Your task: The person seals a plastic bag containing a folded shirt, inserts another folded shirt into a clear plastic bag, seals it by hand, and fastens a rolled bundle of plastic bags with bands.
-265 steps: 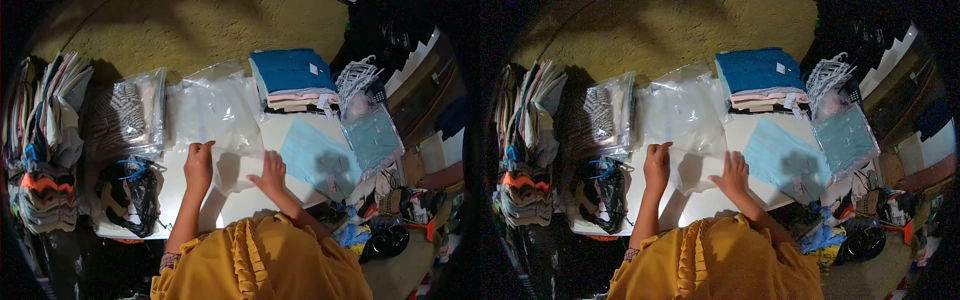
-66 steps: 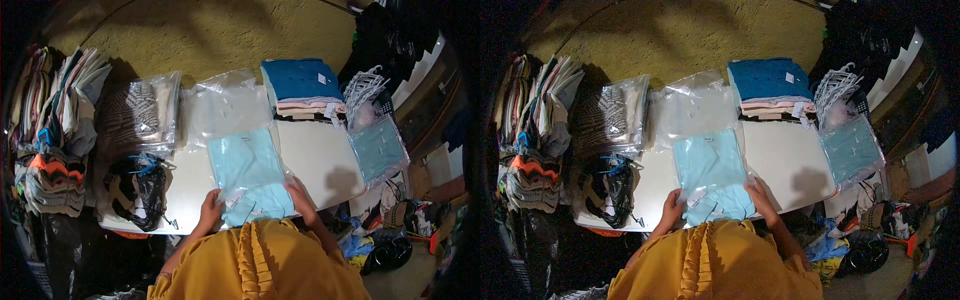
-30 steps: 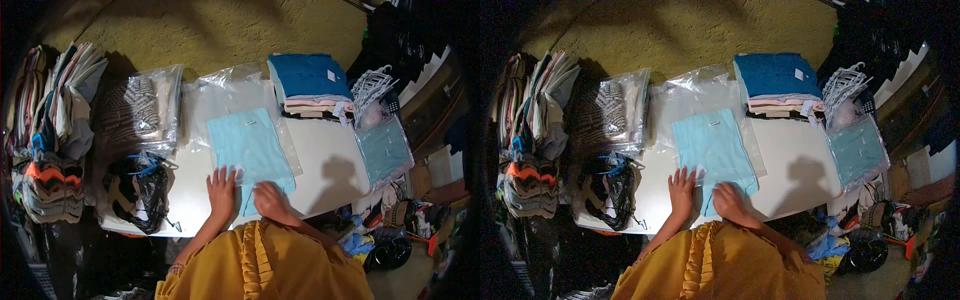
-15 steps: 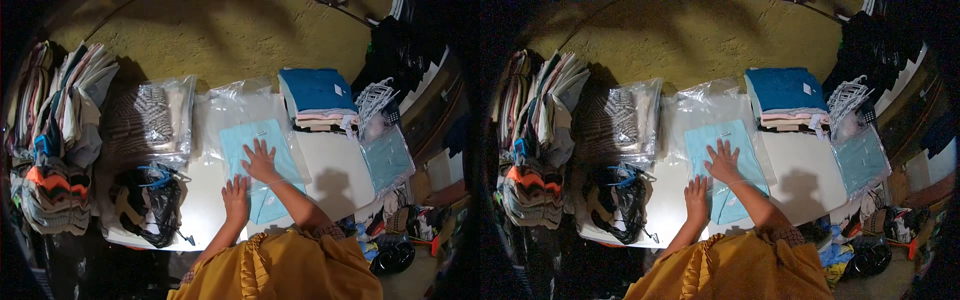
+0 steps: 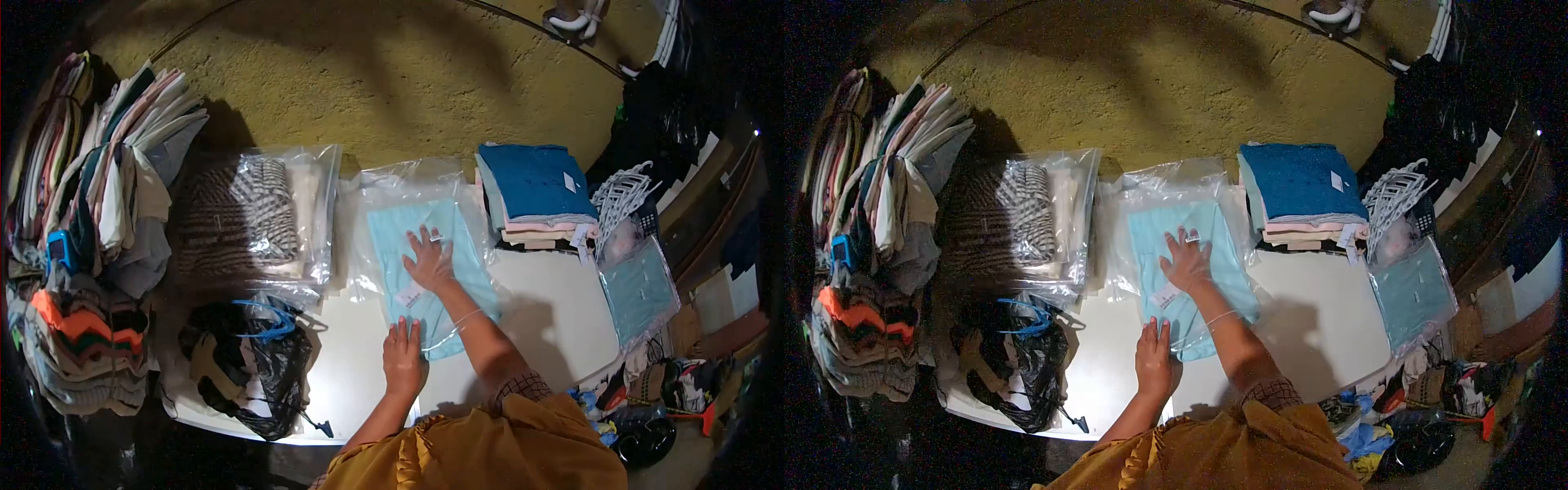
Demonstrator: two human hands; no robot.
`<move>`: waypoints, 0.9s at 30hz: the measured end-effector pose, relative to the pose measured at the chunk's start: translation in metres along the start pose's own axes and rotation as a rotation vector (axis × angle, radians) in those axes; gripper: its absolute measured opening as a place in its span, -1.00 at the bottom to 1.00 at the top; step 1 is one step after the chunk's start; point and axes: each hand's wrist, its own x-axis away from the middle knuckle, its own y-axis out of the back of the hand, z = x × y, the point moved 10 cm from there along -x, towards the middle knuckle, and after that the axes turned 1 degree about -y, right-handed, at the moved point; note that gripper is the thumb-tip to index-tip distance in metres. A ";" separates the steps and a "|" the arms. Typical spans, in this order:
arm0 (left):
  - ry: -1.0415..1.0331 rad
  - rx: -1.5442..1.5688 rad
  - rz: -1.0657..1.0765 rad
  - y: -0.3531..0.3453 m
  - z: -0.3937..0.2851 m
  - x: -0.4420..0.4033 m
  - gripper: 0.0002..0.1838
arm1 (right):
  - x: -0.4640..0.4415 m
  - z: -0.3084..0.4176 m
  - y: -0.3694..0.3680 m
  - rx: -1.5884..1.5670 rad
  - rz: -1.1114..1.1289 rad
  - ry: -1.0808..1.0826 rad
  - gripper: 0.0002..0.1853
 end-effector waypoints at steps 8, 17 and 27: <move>-0.033 -0.013 -0.035 -0.006 0.001 -0.002 -0.32 | -0.027 -0.013 -0.010 -0.128 -0.075 0.001 -0.49; -0.023 0.010 -0.029 -0.005 -0.001 -0.005 -0.37 | 0.039 0.004 0.013 -0.037 -0.029 0.030 -0.43; -0.075 -0.079 -0.066 -0.001 -0.006 -0.005 -0.38 | 0.015 -0.002 0.012 -0.078 -0.012 0.042 -0.43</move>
